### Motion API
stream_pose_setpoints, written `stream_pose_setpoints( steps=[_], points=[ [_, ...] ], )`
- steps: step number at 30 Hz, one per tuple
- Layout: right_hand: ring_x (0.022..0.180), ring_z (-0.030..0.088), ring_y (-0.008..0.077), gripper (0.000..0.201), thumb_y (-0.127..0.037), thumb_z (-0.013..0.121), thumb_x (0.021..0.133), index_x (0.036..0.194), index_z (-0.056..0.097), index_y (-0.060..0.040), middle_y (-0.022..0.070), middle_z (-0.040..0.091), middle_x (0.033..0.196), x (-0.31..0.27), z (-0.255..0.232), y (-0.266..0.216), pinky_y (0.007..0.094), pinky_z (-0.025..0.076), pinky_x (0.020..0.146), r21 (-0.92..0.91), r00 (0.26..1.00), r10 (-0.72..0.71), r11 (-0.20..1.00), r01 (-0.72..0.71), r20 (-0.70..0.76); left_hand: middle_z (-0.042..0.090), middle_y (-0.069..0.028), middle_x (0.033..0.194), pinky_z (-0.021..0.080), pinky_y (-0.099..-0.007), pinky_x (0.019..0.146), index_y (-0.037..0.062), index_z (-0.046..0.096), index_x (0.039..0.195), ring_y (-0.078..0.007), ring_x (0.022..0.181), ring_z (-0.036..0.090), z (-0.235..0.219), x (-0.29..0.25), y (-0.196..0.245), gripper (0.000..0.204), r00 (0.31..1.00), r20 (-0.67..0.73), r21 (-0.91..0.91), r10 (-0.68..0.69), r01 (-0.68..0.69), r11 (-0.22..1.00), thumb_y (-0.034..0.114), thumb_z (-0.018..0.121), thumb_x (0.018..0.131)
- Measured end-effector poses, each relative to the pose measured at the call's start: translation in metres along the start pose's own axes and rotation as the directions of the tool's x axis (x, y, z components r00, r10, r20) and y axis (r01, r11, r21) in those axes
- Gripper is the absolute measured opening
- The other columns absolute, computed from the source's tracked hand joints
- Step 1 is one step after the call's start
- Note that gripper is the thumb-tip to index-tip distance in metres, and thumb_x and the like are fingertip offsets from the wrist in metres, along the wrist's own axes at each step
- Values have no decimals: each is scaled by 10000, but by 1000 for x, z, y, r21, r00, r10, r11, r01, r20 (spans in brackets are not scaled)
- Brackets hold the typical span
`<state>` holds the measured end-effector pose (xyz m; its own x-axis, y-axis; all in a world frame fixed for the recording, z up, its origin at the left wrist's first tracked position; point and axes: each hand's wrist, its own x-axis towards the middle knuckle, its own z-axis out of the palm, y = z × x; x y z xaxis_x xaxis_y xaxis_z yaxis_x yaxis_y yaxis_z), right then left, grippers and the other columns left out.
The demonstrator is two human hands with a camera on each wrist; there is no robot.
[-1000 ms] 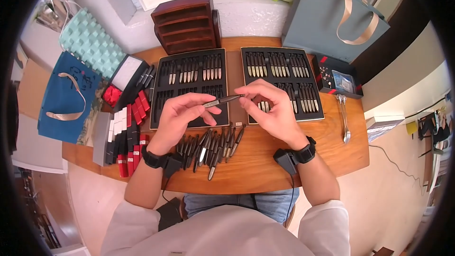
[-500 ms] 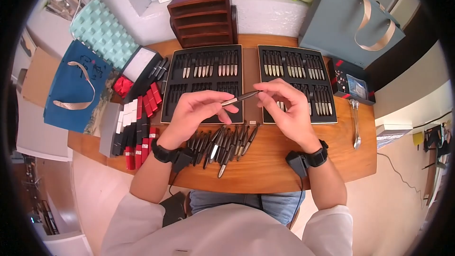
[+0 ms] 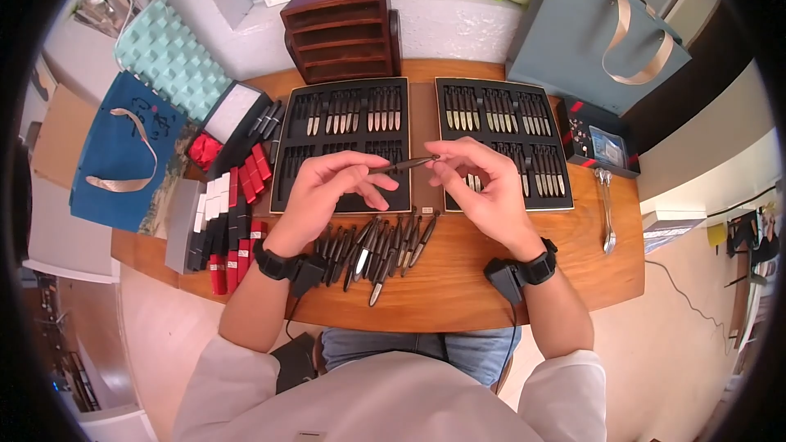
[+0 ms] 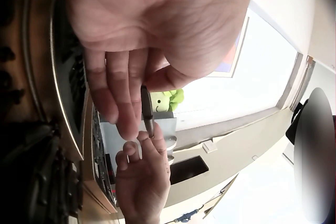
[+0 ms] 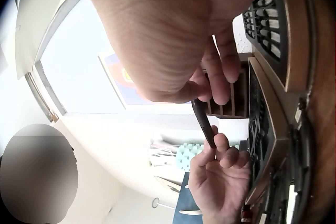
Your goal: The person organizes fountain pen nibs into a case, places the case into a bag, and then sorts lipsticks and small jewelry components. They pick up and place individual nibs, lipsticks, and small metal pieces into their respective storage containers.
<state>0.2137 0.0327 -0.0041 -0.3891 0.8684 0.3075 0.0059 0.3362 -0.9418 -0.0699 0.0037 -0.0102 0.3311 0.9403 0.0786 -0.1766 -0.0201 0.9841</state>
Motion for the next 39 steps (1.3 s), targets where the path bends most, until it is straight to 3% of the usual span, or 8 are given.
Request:
stream_pose_setpoints(
  steps=[7,18,22,25,27,28,31,39],
  points=[
    [967,776,145,322,62,677,1063,1357,769,-28,52,746,1110,0,-1,2,275,586,846,-10,1000,-17,1000,18,5,818,-259,1161,666,-354,851,-80,697,1379,-261,941,833,-1,0,-2,323,1000,-4,-18,6,-6,1000,84,505,1178],
    [1001,767,132,186,-21,728,1084,1263,758,20,67,773,1144,53,35,-23,276,601,857,-39,991,-123,991,125,57,739,-104,863,595,-289,683,-43,739,1289,-158,742,717,-13,3,-1,276,984,-178,-55,-2,-8,998,95,541,1153],
    [893,776,137,204,-121,709,1104,1234,753,30,82,813,1111,131,61,-33,279,605,799,-56,988,-13,998,22,151,733,-48,844,542,-264,662,-6,753,1212,-90,712,662,-49,9,-7,204,761,-559,379,329,-118,918,103,601,1130],
    [828,781,142,239,-160,719,1085,1201,763,44,87,825,1022,187,81,-15,287,605,759,-158,962,83,987,-42,259,750,-109,868,575,-355,692,-15,744,1192,-201,738,715,-77,8,-7,185,659,-598,658,457,78,749,46,613,1076],
    [804,783,144,252,-168,730,1068,1184,769,52,90,826,968,211,99,16,291,604,742,-221,950,78,975,-10,301,773,-191,1026,592,-471,832,-23,736,1184,-363,933,756,-93,12,-26,232,574,-409,901,709,128,415,-32,613,988],
    [822,790,153,254,-166,741,1049,1169,781,54,101,830,947,221,108,33,305,609,753,-253,953,86,967,-10,290,773,-191,1026,592,-471,832,-23,736,1184,-363,933,756,-90,10,-23,232,565,-412,900,715,131,415,-32,613,988],
    [853,806,187,263,-165,753,1019,1155,800,55,131,841,943,230,128,48,336,620,789,-352,957,97,936,6,274,742,-252,1216,521,-524,1055,-53,729,1135,-431,1183,689,-72,3,-10,229,725,-409,899,554,217,381,-27,654,920],
    [1008,811,390,247,-174,772,954,1101,842,13,229,833,1030,241,149,65,445,625,946,-628,963,52,767,132,266,730,-265,1377,465,-522,1168,-90,732,1260,-398,1259,685,-66,3,-33,357,800,-228,968,555,128,214,60,679,941]
  ],
)
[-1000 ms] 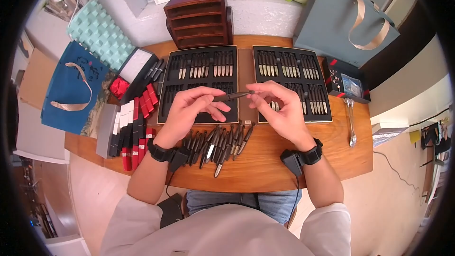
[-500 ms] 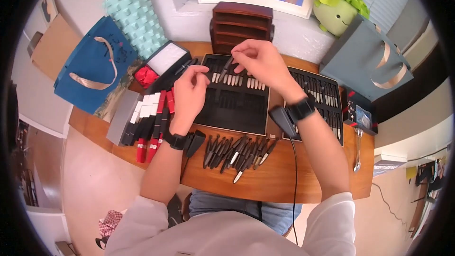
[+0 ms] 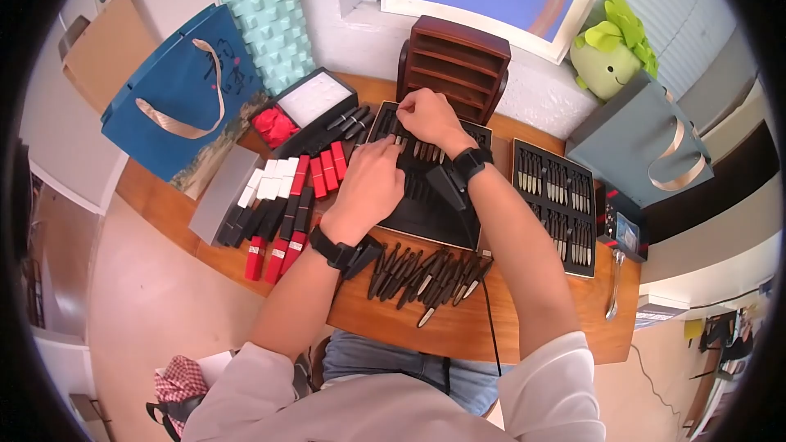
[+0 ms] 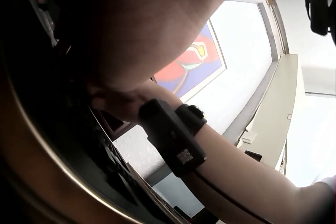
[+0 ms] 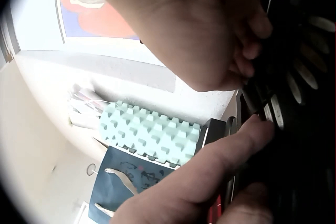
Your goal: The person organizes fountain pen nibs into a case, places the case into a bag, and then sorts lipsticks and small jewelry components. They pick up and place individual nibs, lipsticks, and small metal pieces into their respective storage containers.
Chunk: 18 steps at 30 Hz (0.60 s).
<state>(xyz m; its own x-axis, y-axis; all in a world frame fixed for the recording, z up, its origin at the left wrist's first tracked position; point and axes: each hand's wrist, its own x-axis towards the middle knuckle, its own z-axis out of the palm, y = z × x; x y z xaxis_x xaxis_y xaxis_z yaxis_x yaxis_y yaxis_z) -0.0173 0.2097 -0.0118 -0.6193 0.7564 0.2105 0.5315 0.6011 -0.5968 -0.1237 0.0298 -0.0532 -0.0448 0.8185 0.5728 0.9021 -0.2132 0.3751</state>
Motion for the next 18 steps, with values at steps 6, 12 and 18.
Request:
stream_pose_setpoints(
  steps=[6,12,18],
  points=[
    [980,809,394,203,-153,804,943,1066,844,3,214,833,1022,-6,7,-3,459,630,926,40,997,-31,999,34,-74,712,-253,1437,419,-538,1179,-82,739,1222,-378,1318,634,0,-2,5,363,999,33,69,2,-4,998,133,725,930],
    [1010,769,377,163,-130,786,924,1006,845,-2,149,796,1011,-21,4,-19,482,619,905,-301,979,-177,944,139,-103,702,-227,1461,390,-540,1164,-65,714,1330,-368,1333,581,-4,0,9,439,995,92,86,-42,34,996,100,688,924],
    [1034,707,368,89,-95,761,866,876,815,-25,127,770,1065,-15,10,-18,487,593,922,-506,940,-341,810,295,3,725,-157,1270,397,-539,1128,-6,731,1200,-355,1292,581,-9,4,8,305,989,117,11,-88,87,996,90,677,915]
  ],
)
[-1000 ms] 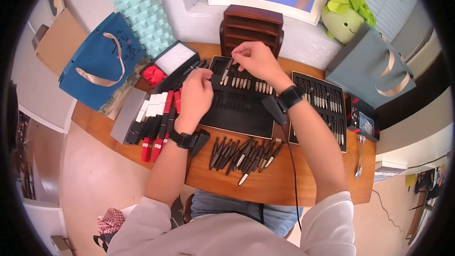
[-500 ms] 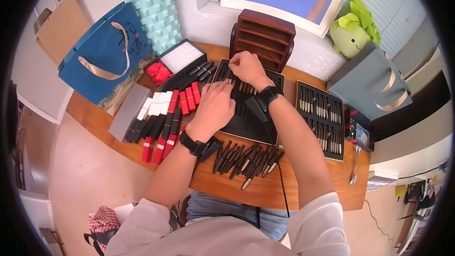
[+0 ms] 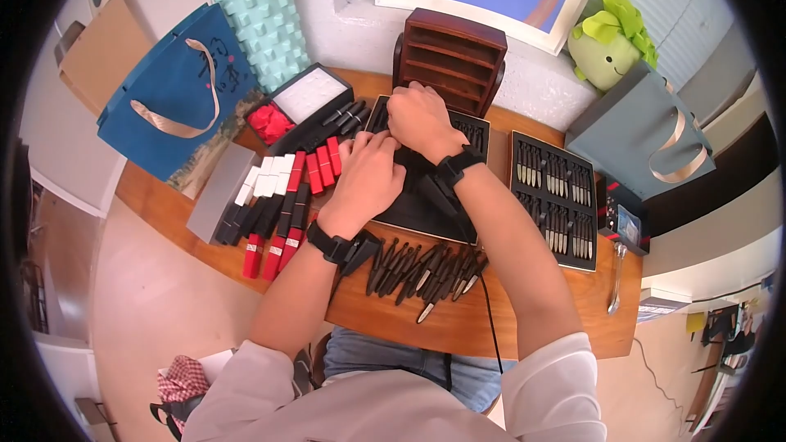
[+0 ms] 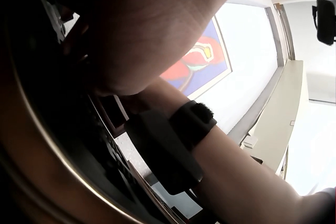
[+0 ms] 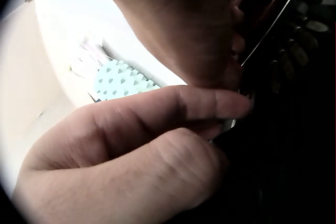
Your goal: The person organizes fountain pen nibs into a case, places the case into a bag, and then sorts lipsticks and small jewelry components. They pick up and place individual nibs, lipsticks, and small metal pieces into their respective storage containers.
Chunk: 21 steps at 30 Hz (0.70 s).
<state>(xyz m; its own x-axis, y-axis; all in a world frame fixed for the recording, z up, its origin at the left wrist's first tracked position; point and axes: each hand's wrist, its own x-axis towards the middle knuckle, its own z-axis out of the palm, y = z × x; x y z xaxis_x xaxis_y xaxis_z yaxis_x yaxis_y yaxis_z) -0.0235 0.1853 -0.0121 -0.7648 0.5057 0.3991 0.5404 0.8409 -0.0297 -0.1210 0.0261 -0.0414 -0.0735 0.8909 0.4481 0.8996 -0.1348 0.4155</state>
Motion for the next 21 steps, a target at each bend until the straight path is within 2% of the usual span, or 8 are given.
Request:
stream_pose_setpoints(
  steps=[4,9,13,15,17,19,20,21],
  points=[
    [1008,690,377,72,-89,762,847,851,805,-31,128,774,1069,0,-3,1,496,577,950,-45,999,-47,998,47,1,747,-139,1200,393,-538,1129,1,740,1169,-338,1252,623,-2,2,0,278,1000,-9,49,4,-4,999,94,675,915],
    [1071,706,386,119,-101,758,900,949,850,-43,141,776,1025,-4,-12,8,507,571,967,112,996,-9,994,-1,87,777,-137,1159,385,-551,1132,4,758,1125,-334,1234,657,-1,2,-4,246,998,-43,107,35,-30,994,102,679,913],
    [1075,721,387,158,-117,758,938,1034,858,-40,152,774,1037,-21,-21,18,507,574,963,155,998,-17,988,6,65,782,-138,1180,378,-551,1143,11,765,1129,-324,1281,641,-2,5,-1,248,996,-81,66,24,-18,998,103,690,911],
    [1066,733,406,173,-152,728,961,1012,854,-45,168,785,1048,-40,-45,8,500,581,957,319,993,78,947,-44,-93,782,-135,1181,376,-548,1147,13,765,1136,-324,1292,636,1,1,-3,253,995,-97,58,11,-5,998,104,694,910],
    [1020,744,410,186,-161,736,986,1055,846,-29,175,783,1024,-70,-85,-5,480,597,901,382,995,98,921,-79,-32,780,-128,1189,373,-548,1150,25,768,1146,-326,1302,629,6,3,-5,260,986,-161,57,39,-31,998,96,692,908],
    [911,759,397,175,-150,747,980,1057,839,-23,182,789,974,-104,-117,-10,449,604,819,453,988,72,882,-126,136,778,-125,1200,371,-535,1157,48,771,1158,-333,1311,625,1,4,0,264,987,-161,0,22,-22,1000,114,705,911],
    [911,759,397,175,-150,747,980,1057,839,-23,182,789,974,-124,-127,-7,449,604,819,452,985,89,880,-147,148,778,-121,1210,373,-530,1159,66,777,1170,-332,1310,627,-1,5,2,268,982,-189,-37,-8,1,999,129,718,915],
    [863,762,385,170,-143,748,978,1059,838,-24,185,792,949,-143,-136,-2,435,601,780,479,961,64,857,-191,270,777,-118,1221,375,-525,1161,85,783,1182,-332,1308,629,-3,6,6,273,976,-216,-76,-36,20,997,144,731,920]
  ],
)
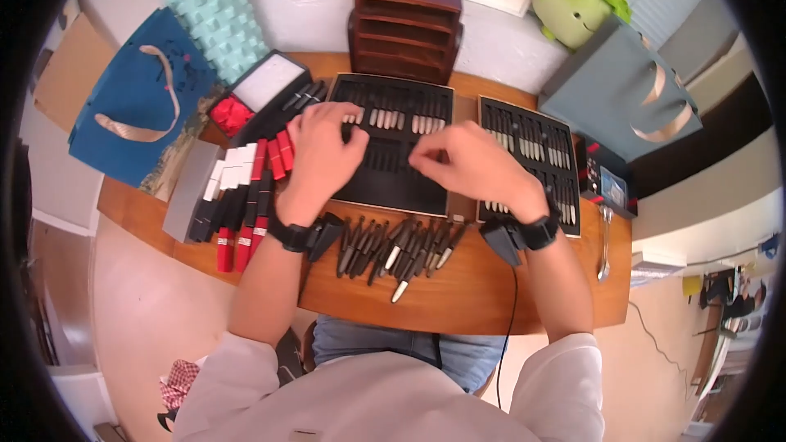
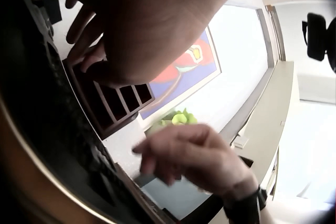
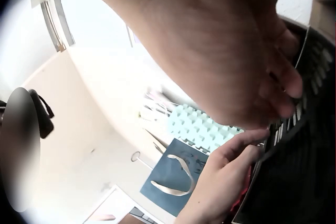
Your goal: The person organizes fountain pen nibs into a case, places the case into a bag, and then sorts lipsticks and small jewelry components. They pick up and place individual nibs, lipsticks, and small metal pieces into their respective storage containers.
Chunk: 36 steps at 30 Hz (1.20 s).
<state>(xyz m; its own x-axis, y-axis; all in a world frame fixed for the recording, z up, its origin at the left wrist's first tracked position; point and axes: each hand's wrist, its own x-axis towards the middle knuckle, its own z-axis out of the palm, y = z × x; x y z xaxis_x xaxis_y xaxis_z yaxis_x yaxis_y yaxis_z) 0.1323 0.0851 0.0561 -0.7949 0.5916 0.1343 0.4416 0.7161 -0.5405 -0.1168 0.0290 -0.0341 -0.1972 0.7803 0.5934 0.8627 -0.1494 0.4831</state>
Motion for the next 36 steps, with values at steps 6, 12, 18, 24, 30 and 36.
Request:
stream_pose_setpoints(
  steps=[6,12,18,24,30,36],
  points=[
    [723,760,310,157,-149,784,959,1067,847,-53,162,790,849,-93,-4,15,387,583,688,107,977,119,985,-139,176,808,-72,999,551,-352,894,27,800,1116,-201,985,735,-13,1,31,141,984,173,-446,-45,118,887,112,747,1018],
    [654,723,243,243,-81,862,873,1116,865,-78,98,776,792,-125,21,26,359,570,641,8,998,59,998,-59,-26,732,-18,826,532,-277,697,-3,797,1049,-75,748,666,-10,-13,60,122,916,395,-593,-68,311,743,108,746,1049],
    [705,750,199,158,-39,858,865,1017,818,-54,53,744,802,-127,4,22,326,552,620,134,998,49,990,-43,-40,739,-6,879,558,-257,741,-7,794,1113,-83,764,677,-13,-17,62,121,854,521,-663,1,403,631,94,737,1075],
    [564,591,52,111,-24,849,935,1034,799,-35,17,728,882,-126,8,22,233,427,530,542,935,338,808,-231,-105,775,-37,1026,572,-260,764,-37,778,1223,-90,797,705,-12,-21,69,178,814,542,-785,210,401,471,59,727,1082],
    [591,591,44,197,11,860,919,1103,820,-47,18,751,942,-115,30,28,237,405,526,299,881,111,954,37,-461,803,-55,1076,595,-263,805,-21,782,1231,-110,870,770,-6,-26,66,178,797,589,-749,133,477,460,46,752,1069],
    [642,621,47,223,58,817,949,1150,825,-37,48,759,1042,-115,29,27,227,441,549,306,836,95,948,90,-541,768,-68,1037,609,-289,830,-44,762,1237,-151,897,765,-11,-22,68,162,815,566,-751,122,450,483,0,706,1093]
  ],
)
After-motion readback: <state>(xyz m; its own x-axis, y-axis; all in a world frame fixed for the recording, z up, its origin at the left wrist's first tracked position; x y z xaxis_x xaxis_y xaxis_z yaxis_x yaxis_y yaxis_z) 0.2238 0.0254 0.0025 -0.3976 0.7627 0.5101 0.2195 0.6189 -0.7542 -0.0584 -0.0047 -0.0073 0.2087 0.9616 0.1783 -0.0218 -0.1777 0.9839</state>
